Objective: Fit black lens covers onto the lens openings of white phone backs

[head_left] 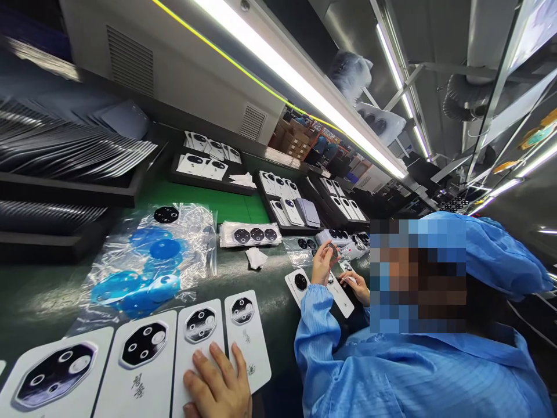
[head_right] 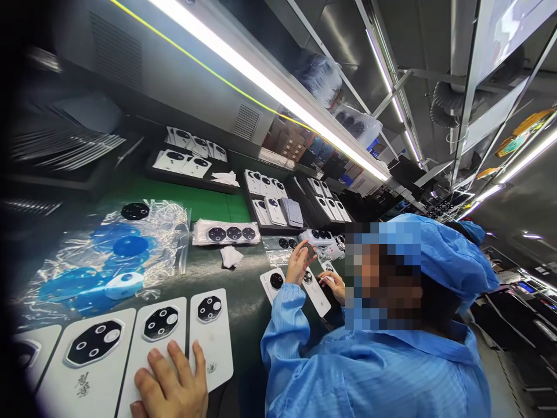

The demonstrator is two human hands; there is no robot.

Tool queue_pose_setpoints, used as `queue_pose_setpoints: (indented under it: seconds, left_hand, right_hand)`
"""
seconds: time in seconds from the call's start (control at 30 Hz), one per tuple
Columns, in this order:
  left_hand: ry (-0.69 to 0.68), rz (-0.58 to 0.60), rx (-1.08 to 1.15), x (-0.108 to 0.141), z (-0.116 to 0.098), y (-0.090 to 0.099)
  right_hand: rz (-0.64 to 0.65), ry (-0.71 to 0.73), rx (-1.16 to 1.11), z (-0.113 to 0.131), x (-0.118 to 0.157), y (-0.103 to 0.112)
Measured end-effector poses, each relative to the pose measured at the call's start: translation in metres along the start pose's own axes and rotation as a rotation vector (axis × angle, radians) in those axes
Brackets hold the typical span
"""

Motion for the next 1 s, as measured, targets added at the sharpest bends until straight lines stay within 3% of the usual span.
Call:
queue_pose_setpoints:
  seconds: [0.13, 0.4, 0.67, 1.0]
  left_hand:
    - [0.078, 0.037, 0.182, 0.000, -0.002, -0.002]
    - [0.289, 0.042, 0.744, 0.006, -0.017, 0.001]
    - [0.419, -0.124, 1.357, 0.010, -0.026, -0.001]
    - [0.460, -0.163, 1.668, 0.008, -0.029, -0.020]
  right_hand:
    - [-0.022, 0.005, -0.007, 0.002, -0.005, 0.003]
    - [0.057, -0.012, -0.017, 0.001, -0.001, 0.001]
    - [0.089, 0.033, -0.064, 0.003, -0.008, 0.006]
    - [0.119, 0.005, -0.097, 0.006, -0.014, 0.010]
Point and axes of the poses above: each hand's wrist, its own x-axis away from the middle knuckle, its own y-axis out of the back of the hand, z = x × y, the point moved 5 cm from there along -x, towards the middle knuckle, and after that the axes turned 2 degrees about x, right-handed, at the moved point
